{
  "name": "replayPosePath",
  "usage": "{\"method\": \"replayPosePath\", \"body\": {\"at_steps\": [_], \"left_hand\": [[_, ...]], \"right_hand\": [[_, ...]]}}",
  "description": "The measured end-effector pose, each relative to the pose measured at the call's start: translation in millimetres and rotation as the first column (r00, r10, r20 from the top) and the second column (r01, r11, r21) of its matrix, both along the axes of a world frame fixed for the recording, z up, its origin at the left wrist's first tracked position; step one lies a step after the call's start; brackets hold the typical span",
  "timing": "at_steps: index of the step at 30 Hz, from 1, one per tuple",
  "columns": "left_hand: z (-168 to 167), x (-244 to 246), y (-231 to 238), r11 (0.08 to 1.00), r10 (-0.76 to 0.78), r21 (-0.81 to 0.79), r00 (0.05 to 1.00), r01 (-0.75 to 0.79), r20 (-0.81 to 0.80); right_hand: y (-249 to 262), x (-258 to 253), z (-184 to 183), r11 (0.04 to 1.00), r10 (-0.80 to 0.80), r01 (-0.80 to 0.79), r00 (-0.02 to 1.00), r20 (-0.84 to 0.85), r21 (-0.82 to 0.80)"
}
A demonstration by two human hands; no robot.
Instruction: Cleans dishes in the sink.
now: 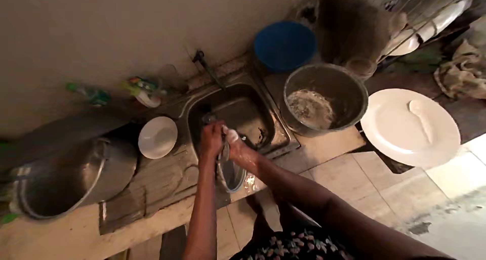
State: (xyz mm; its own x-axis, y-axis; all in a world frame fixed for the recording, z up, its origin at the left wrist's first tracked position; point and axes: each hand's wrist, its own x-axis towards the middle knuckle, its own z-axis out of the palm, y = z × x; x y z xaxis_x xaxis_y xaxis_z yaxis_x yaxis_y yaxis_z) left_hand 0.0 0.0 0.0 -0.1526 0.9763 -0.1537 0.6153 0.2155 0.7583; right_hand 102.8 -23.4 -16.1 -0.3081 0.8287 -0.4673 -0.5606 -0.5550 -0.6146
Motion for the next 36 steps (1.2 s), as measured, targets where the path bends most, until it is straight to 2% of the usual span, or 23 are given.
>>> {"method": "replayPosePath", "body": {"at_steps": [2, 3, 5, 7, 9, 11, 14, 16, 19, 21, 23, 24, 25, 26, 27, 28, 29, 31, 34, 35, 36], "left_hand": [[1.8, -2.7, -24.7, 0.981, 0.096, 0.184, 0.974, -0.058, -0.204], [1.7, -7.4, -42.6, 0.971, 0.073, 0.240, 0.965, -0.011, -0.251], [1.3, -20.2, -84.7, 0.926, -0.134, 0.316, 0.963, 0.205, -0.233], [6.7, -30.8, -118.0, 0.855, -0.323, 0.298, 0.885, 0.425, -0.337], [9.1, -33.1, -135.0, 0.829, -0.304, 0.331, 0.860, 0.451, -0.409], [3.5, -38.0, -132.2, 0.800, -0.226, 0.461, 0.904, 0.385, -0.364], [16.9, -35.3, -111.1, 0.787, -0.064, 0.586, 0.969, 0.195, -0.237], [23.1, -35.4, -98.9, 0.756, 0.001, 0.653, 0.996, 0.055, -0.085], [29.5, -37.3, -89.6, 0.726, 0.063, 0.662, 0.976, -0.188, 0.208], [32.8, -33.9, -87.9, 0.710, 0.082, 0.641, 0.939, -0.291, 0.335], [33.9, -27.5, -84.7, 0.704, 0.065, 0.636, 0.920, -0.316, 0.386], [34.8, -22.1, -82.2, 0.706, 0.061, 0.632, 0.917, -0.319, 0.394], [36.1, -16.0, -80.0, 0.710, 0.065, 0.629, 0.919, -0.317, 0.390], [37.3, -11.1, -78.0, 0.716, 0.079, 0.623, 0.924, -0.314, 0.374], [38.2, -8.3, -76.4, 0.724, 0.103, 0.616, 0.932, -0.310, 0.348], [39.1, -7.7, -74.5, 0.731, 0.129, 0.610, 0.939, -0.308, 0.319], [38.7, -8.1, -72.8, 0.731, 0.138, 0.612, 0.944, -0.301, 0.300], [37.1, -7.7, -73.4, 0.724, 0.125, 0.634, 0.955, -0.274, 0.269], [35.2, -18.1, -75.1, 0.709, 0.098, 0.675, 0.977, -0.202, 0.190], [37.2, -22.2, -77.1, 0.704, 0.089, 0.688, 0.983, -0.177, 0.162], [41.4, -25.5, -81.3, 0.690, 0.089, 0.705, 0.986, -0.162, 0.139]], "right_hand": [[-25.5, 19.2, 14.4, 0.954, 0.171, -0.228, 0.948, 0.269, 0.195], [-36.1, 22.1, 17.3, 0.944, 0.183, -0.254, 0.934, 0.306, 0.211], [-45.5, 25.6, 20.5, 0.941, 0.188, -0.252, 0.944, 0.273, 0.224], [-39.8, 22.6, 29.6, 0.957, 0.206, -0.235, 0.963, 0.172, 0.171], [-25.3, 1.3, 41.2, 0.984, 0.176, -0.174, 0.983, 0.059, -0.032], [-17.0, -13.3, 59.7, 0.977, 0.169, -0.170, 0.985, -0.022, -0.127], [-4.1, -14.6, 66.6, 0.988, 0.156, -0.156, 0.986, -0.053, 0.012], [-7.1, -2.0, 69.1, 0.986, 0.141, -0.138, 0.989, -0.035, 0.089], [-26.4, 33.0, 79.1, 0.985, 0.091, -0.098, 0.994, 0.053, 0.142], [-35.7, 48.4, 90.2, 0.960, -0.010, -0.027, 0.991, 0.134, 0.278], [-35.1, 47.3, 95.7, 0.857, -0.111, -0.040, 0.960, 0.259, 0.514], [-30.7, 42.3, 93.7, 0.780, -0.143, -0.135, 0.912, 0.384, 0.611], [-25.6, 34.3, 89.7, 0.715, -0.164, -0.274, 0.828, 0.535, 0.643], [-20.5, 25.2, 84.7, 0.647, -0.168, -0.446, 0.707, 0.687, 0.618], [-17.1, 18.5, 80.5, 0.525, -0.212, -0.643, 0.536, 0.817, 0.557], [-15.5, 13.4, 75.6, 0.406, -0.298, -0.788, 0.365, 0.882, 0.463], [-13.4, 10.1, 71.3, 0.313, -0.405, -0.865, 0.252, 0.879, 0.392], [-6.2, 10.7, 67.0, 0.196, -0.520, -0.923, 0.190, 0.833, 0.332], [11.3, 14.1, 70.1, 0.042, -0.615, -0.958, 0.200, 0.763, 0.285], [17.7, 16.8, 74.0, 0.043, -0.612, -0.962, 0.189, 0.768, 0.271], [23.5, 21.1, 76.8, 0.092, -0.577, -0.961, 0.161, 0.801, 0.259]]}}
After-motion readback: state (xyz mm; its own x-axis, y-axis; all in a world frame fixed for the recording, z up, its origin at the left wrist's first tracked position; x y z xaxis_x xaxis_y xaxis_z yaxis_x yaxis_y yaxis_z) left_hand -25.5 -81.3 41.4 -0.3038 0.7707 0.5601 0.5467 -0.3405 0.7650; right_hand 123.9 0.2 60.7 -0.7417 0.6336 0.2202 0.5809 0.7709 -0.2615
